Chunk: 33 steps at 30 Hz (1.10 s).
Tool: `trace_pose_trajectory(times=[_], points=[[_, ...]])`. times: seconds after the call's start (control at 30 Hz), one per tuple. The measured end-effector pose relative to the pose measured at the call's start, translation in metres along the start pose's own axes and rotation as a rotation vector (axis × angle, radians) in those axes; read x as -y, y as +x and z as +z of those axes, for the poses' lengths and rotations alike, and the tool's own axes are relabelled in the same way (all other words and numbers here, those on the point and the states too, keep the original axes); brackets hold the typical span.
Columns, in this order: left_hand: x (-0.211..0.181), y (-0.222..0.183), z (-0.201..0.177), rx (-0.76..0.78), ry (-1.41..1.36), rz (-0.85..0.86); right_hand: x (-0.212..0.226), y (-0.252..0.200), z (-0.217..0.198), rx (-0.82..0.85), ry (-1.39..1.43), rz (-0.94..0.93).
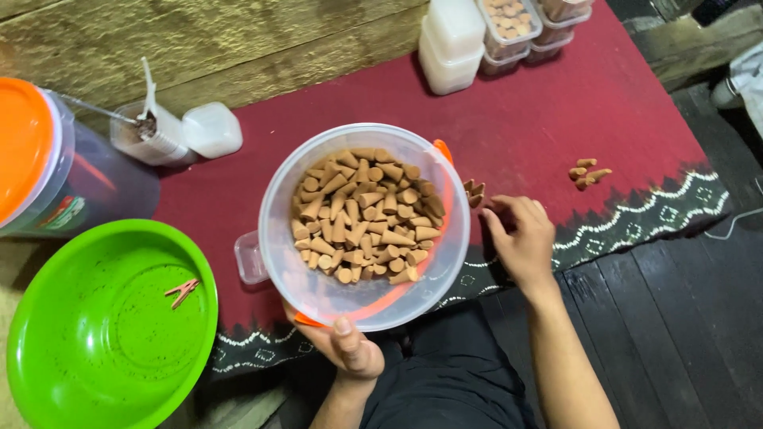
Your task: The person is inspecting incense cones by picking them out of a large bowl, examining them for quality, and placing selected ones on the table.
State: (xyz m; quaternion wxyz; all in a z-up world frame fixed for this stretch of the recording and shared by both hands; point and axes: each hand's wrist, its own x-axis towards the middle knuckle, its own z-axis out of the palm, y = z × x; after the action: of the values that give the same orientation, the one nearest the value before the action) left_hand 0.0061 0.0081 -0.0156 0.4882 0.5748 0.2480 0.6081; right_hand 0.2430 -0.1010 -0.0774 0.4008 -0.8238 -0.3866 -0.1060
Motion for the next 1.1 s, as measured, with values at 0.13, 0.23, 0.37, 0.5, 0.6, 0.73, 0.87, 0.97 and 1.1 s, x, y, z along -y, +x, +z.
trace_pose_trajectory(times=[0.13,0.23,0.37,0.5,0.6,0.73,0.87,0.97,1.1], points=[[-0.001,-0.002,0.001,0.005,-0.050,0.032,0.032,-0.006,-0.035,-0.044,0.121,0.039],[0.003,-0.010,-0.003,0.035,-0.050,0.020,0.071,-0.006,-0.066,-0.097,0.236,0.008],[0.007,-0.022,-0.008,0.077,-0.024,0.060,0.113,0.001,-0.091,-0.112,0.174,-0.317],[0.010,-0.024,-0.006,0.107,-0.069,0.113,0.142,0.017,-0.088,-0.060,-0.104,-0.595],[0.003,-0.023,-0.007,0.122,0.021,0.106,0.151,0.026,-0.077,-0.037,-0.340,-0.631],[-0.001,-0.017,-0.005,0.139,0.003,0.076,0.148,0.026,-0.069,0.129,-0.451,-0.501],[-0.009,-0.011,-0.001,0.132,0.071,0.150,0.148,0.029,-0.067,0.171,-0.565,-0.479],[-0.008,-0.013,-0.002,0.147,0.097,0.135,0.143,0.028,-0.066,0.203,-0.493,-0.447],[-0.011,-0.011,-0.004,0.153,0.155,0.118,0.140,0.028,-0.069,0.148,-0.321,-0.448]])
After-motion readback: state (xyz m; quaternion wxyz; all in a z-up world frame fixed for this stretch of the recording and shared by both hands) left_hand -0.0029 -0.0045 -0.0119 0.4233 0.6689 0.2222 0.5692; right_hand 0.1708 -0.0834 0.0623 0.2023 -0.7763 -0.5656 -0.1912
